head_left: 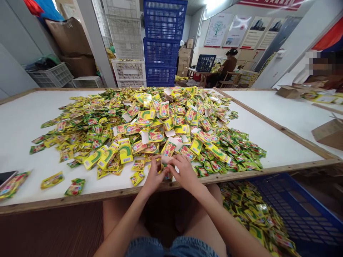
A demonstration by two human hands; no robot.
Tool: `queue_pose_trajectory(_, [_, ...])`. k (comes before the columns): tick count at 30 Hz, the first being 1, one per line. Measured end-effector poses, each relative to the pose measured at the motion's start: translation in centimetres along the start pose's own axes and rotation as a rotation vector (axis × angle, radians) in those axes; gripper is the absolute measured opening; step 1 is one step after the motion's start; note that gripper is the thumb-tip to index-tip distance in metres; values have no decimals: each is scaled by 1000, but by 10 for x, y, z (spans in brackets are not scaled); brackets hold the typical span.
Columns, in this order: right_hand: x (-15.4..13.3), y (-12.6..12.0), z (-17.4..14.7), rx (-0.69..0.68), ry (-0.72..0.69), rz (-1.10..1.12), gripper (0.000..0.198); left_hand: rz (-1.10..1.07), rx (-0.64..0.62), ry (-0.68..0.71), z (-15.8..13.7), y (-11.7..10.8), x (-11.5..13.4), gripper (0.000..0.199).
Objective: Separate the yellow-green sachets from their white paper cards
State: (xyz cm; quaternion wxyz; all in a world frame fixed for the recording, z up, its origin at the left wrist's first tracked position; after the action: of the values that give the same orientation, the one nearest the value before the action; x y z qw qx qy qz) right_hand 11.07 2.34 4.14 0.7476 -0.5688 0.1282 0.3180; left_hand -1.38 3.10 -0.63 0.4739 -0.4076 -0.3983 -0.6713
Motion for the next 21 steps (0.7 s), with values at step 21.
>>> queue_pose_trajectory(21, [28, 29, 6, 81, 111, 594, 16, 219, 185, 137, -3, -13, -1, 22])
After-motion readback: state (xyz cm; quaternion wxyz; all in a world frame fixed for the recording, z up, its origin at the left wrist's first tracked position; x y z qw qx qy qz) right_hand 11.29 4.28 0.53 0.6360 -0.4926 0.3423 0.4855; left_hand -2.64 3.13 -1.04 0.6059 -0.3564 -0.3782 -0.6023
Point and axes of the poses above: each hand's wrist, its own z-axis towards the middle knuckle, its own y-axis out of the palm, x = y × z, the point moved 4 cm from there along z, towards the middle knuckle, and after that the axes turned 10 degrees about y, right-handed, at the moved point
